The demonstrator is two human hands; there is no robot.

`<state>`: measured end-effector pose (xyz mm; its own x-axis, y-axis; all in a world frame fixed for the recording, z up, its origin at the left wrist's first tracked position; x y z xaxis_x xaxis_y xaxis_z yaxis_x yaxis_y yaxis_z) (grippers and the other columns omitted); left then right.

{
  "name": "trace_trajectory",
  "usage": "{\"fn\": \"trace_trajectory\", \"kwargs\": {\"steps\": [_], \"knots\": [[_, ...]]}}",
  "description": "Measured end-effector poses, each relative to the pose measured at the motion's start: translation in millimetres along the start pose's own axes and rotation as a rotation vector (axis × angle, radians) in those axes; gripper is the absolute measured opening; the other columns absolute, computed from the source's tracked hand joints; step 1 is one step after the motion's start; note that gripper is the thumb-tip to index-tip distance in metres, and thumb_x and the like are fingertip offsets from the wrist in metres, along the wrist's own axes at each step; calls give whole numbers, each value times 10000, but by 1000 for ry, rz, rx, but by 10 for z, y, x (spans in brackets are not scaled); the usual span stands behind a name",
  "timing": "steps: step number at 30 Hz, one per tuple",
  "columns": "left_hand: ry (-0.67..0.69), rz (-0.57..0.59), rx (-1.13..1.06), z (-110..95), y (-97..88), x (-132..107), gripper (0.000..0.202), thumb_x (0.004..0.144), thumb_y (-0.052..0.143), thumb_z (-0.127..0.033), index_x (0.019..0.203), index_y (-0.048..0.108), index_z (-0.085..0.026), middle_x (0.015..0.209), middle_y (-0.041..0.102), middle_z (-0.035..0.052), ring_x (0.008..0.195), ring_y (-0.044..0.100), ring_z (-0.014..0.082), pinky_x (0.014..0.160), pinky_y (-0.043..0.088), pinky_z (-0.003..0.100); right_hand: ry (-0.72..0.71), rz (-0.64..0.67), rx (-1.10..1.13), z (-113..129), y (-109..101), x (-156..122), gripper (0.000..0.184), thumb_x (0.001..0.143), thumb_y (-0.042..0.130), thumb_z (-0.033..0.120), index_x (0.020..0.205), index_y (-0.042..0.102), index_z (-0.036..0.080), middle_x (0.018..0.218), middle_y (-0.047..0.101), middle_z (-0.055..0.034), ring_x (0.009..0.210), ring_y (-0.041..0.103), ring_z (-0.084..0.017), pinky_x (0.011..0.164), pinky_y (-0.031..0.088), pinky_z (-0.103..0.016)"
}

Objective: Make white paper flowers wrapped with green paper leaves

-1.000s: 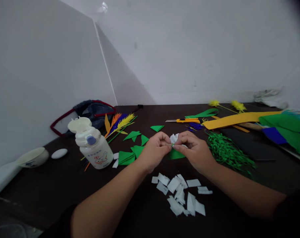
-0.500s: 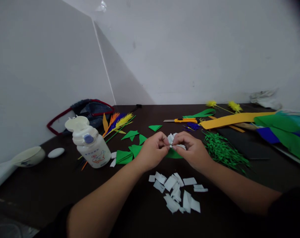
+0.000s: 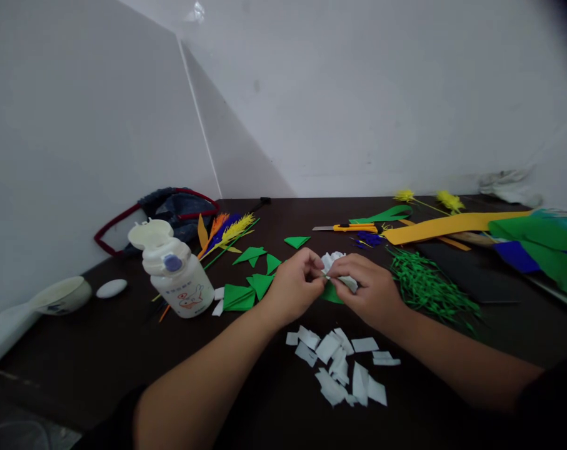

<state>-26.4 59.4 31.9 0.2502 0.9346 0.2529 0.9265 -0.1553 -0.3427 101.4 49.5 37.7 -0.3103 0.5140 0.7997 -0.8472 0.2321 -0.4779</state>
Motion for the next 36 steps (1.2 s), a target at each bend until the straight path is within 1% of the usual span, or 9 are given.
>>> {"fn": "trace_trajectory", "kwargs": {"steps": [3, 6, 10, 17, 23, 26, 29, 32, 36], "knots": [[-92, 64, -153, 61, 34, 10, 209, 650, 588, -135, 843, 507, -144, 642, 530, -16, 582, 476, 89, 551, 360, 214, -37, -14, -33, 19, -14, -4, 129, 707, 528, 104, 742, 603, 202, 773, 616, -38, 762, 576, -163, 744, 466, -339], [-126, 121, -162, 88, 50, 2, 132, 670, 598, -194, 780, 578, -122, 643, 543, 1, 584, 466, 93, 565, 359, 227, -66, -21, -63, 44, -35, -4, 137, 707, 526, 98, 751, 601, 203, 780, 616, -41, 765, 575, -167, 743, 464, -343], [-112, 95, -64, 81, 15, -15, 127, 712, 568, -242, 661, 600, -130, 579, 514, -15, 557, 427, 92, 548, 330, 227, -70, 12, -107, 68, -40, 5, 144, 717, 512, 94, 748, 587, 212, 765, 609, -40, 766, 563, -170, 753, 458, -354], [-88, 73, -58, 53, 10, -8, 149, 721, 572, -269, 677, 605, -131, 599, 523, -9, 584, 435, 101, 563, 340, 225, -33, 10, -48, 54, -44, 20, 151, 718, 500, 96, 736, 588, 217, 762, 585, -36, 764, 555, -168, 736, 459, -335], [-20, 40, 54, 20, -15, 4, 164, 737, 541, -261, 685, 614, -124, 602, 526, -8, 587, 435, 103, 577, 339, 229, 100, 31, 177, -2, -56, 45, 125, 712, 520, 120, 727, 620, 194, 797, 590, -44, 780, 564, -169, 740, 453, -332], [20, 47, 125, -21, -23, -3, 150, 737, 531, -241, 685, 618, -131, 609, 542, -8, 599, 458, 108, 584, 348, 225, 311, 37, 346, -126, -32, 38, 85, 737, 535, 193, 746, 619, 179, 740, 604, -31, 701, 575, -157, 653, 467, -307], [38, 56, 171, -49, -24, -5, 139, 741, 523, -231, 710, 625, -143, 648, 578, 0, 630, 487, 117, 605, 364, 227, 497, 21, 436, -242, -6, 16, 161, 762, 535, 277, 854, 630, 184, 782, 632, -40, 675, 586, -154, 583, 469, -284], [59, 45, 232, -70, -32, 0, 145, 749, 515, -238, 700, 620, -151, 626, 559, -9, 611, 469, 112, 591, 354, 224, 451, 74, 365, -235, 14, 37, 172, 760, 545, 274, 864, 661, 200, 871, 637, -58, 787, 587, -171, 686, 470, -315], [59, 7, 295, -72, -49, 6, 161, 745, 517, -256, 652, 594, -149, 569, 499, -25, 563, 419, 102, 542, 323, 214, 358, 132, 286, -180, 44, 54, 136, 756, 545, 226, 775, 679, 209, 809, 643, -44, 794, 585, -169, 752, 455, -335]]}}
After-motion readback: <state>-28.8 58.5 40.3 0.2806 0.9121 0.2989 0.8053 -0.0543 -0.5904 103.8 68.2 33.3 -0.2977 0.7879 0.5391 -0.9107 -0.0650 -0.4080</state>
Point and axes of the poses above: each hand's wrist, its own x-axis towards the middle knuckle, its own y-axis out of the palm, z = x × y, the point moved 5 cm from there along x, towards the middle knuckle
